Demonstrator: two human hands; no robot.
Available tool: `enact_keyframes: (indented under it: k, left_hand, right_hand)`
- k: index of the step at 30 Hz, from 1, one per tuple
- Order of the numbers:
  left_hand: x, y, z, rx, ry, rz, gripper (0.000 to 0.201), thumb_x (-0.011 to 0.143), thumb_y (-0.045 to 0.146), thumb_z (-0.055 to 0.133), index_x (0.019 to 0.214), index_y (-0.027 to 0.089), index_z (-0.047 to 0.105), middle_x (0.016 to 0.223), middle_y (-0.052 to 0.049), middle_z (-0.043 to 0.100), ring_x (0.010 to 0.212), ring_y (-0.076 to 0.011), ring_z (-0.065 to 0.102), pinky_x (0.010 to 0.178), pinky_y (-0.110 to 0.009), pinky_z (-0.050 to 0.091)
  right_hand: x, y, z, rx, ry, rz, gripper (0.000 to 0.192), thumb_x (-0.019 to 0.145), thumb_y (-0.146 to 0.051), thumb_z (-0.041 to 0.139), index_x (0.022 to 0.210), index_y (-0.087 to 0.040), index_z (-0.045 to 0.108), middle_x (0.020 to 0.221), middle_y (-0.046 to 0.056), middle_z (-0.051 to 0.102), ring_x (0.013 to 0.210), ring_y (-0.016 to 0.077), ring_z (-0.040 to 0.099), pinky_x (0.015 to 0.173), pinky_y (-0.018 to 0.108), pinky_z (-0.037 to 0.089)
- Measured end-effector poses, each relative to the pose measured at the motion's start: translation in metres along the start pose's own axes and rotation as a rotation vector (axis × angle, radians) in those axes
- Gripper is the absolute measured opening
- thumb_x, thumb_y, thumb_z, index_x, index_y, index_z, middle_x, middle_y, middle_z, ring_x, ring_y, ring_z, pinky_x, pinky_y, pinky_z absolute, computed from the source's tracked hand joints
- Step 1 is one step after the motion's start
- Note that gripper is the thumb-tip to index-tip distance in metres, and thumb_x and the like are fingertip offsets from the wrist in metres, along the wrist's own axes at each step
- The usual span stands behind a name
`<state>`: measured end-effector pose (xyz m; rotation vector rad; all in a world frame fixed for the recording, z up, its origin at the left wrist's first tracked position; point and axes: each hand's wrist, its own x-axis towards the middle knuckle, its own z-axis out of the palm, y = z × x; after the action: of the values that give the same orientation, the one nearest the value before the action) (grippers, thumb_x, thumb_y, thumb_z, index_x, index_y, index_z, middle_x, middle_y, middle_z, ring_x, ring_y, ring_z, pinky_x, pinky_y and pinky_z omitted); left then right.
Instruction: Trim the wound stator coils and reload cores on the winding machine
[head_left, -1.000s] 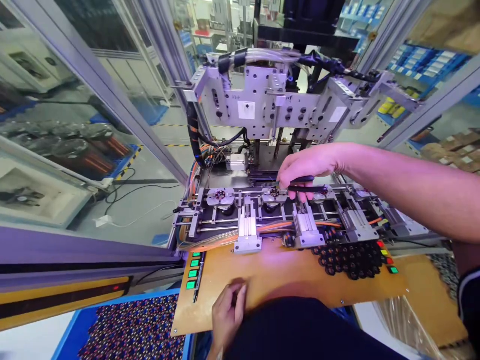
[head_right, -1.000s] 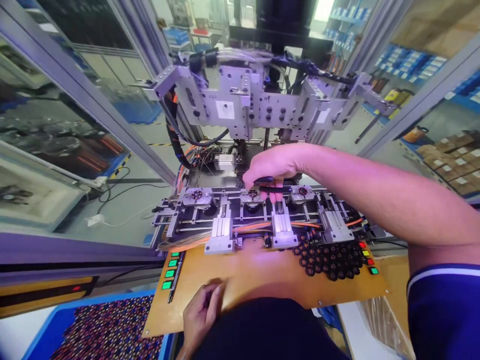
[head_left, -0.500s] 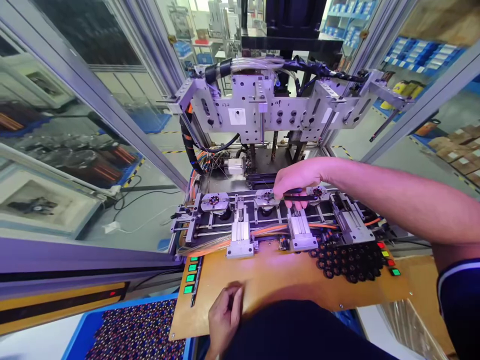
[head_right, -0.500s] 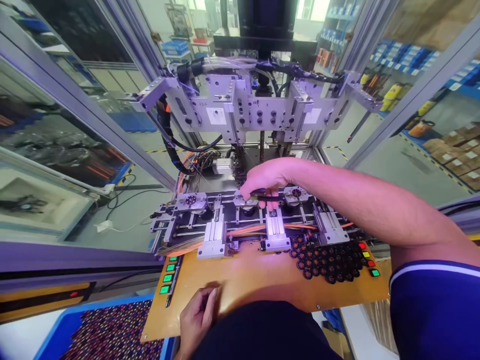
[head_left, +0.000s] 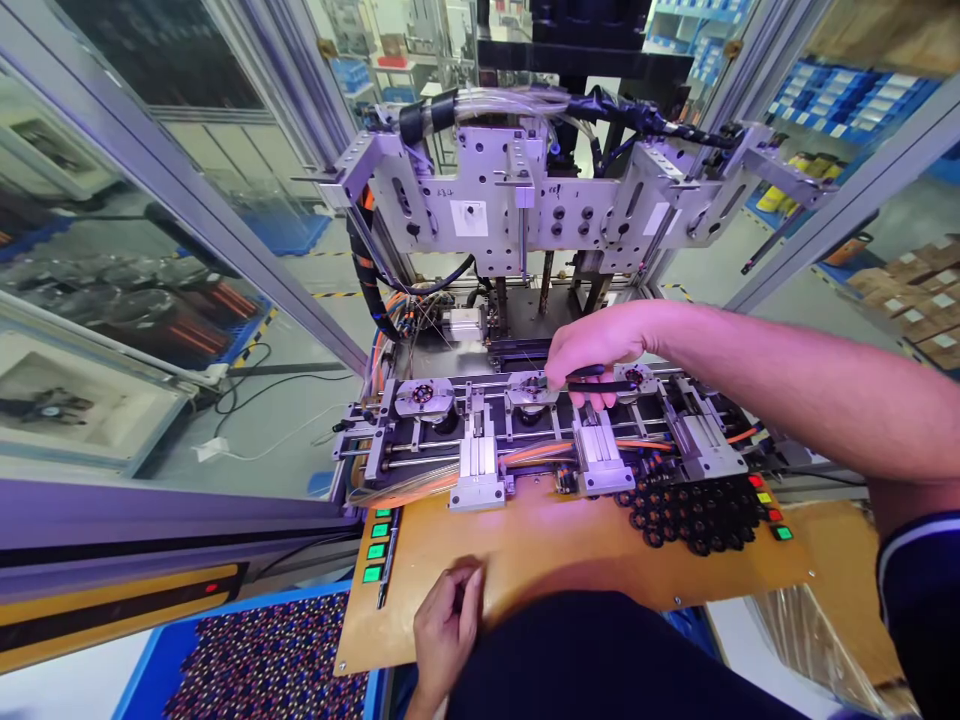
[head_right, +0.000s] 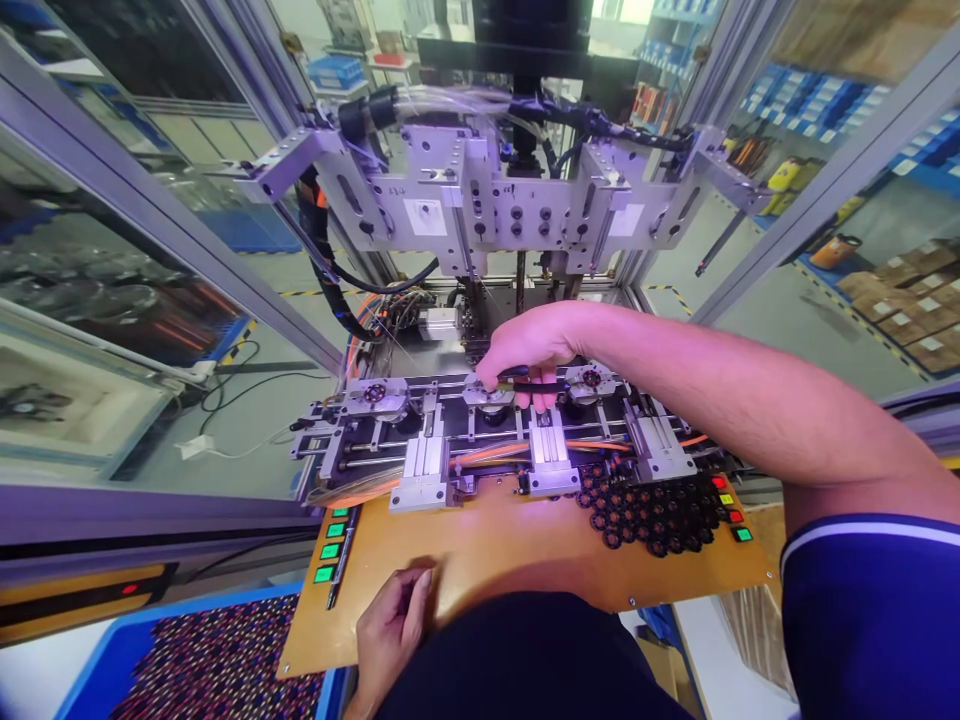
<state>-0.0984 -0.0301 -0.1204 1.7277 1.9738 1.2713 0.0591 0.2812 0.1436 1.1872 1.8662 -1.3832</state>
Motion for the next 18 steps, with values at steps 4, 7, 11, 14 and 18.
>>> enact_keyframes:
  k: [4, 7, 11, 14, 18]
  left_hand:
    - [0.002, 0.002, -0.001, 0.000, 0.002, 0.008, 0.020, 0.092, 0.032, 0.057, 0.081, 0.019, 0.067, 0.069, -0.001, 0.073, 0.057, -0.0137, 0.070, 0.058, -0.021, 0.054]
    - [0.003, 0.003, -0.001, -0.002, 0.008, 0.003, 0.021, 0.092, 0.032, 0.056, 0.080, 0.019, 0.066, 0.067, -0.001, 0.073, 0.056, -0.0138, 0.069, 0.057, -0.022, 0.054]
    - [0.003, 0.004, -0.001, 0.000, 0.006, -0.009, 0.022, 0.093, 0.033, 0.056, 0.080, 0.019, 0.066, 0.068, -0.002, 0.073, 0.057, -0.0145, 0.070, 0.057, -0.023, 0.055]
    - [0.003, 0.003, -0.001, 0.002, 0.003, -0.011, 0.022, 0.093, 0.034, 0.055, 0.080, 0.019, 0.067, 0.069, -0.002, 0.074, 0.057, -0.0145, 0.070, 0.057, -0.022, 0.056]
    - [0.001, 0.001, -0.001, 0.012, 0.005, -0.013, 0.025, 0.093, 0.037, 0.055, 0.080, 0.020, 0.068, 0.072, -0.003, 0.076, 0.060, -0.0157, 0.072, 0.059, -0.023, 0.057]
  right_hand:
    - [-0.001, -0.001, 0.000, -0.001, 0.001, 0.010, 0.016, 0.080, -0.024, 0.061, 0.074, -0.009, 0.062, 0.066, 0.006, 0.065, 0.049, 0.0162, 0.064, 0.045, 0.028, 0.056]
    - [0.000, -0.001, 0.001, 0.015, 0.011, -0.006, 0.016, 0.082, -0.022, 0.058, 0.073, -0.009, 0.062, 0.069, 0.008, 0.066, 0.049, 0.0162, 0.063, 0.046, 0.030, 0.057]
    - [0.001, -0.001, 0.005, 0.006, 0.035, -0.030, 0.016, 0.080, -0.019, 0.061, 0.068, -0.009, 0.060, 0.067, 0.007, 0.065, 0.047, 0.0150, 0.061, 0.046, 0.029, 0.055]
    - [-0.008, 0.000, 0.008, 0.010, 0.043, -0.143, 0.011, 0.078, -0.014, 0.062, 0.067, -0.010, 0.060, 0.062, 0.002, 0.062, 0.048, 0.0099, 0.057, 0.047, 0.021, 0.050]
    - [-0.040, 0.007, -0.003, 0.102, 0.053, -0.339, 0.009, 0.079, -0.016, 0.064, 0.087, -0.013, 0.066, 0.069, -0.003, 0.064, 0.054, 0.0075, 0.058, 0.053, 0.018, 0.049]
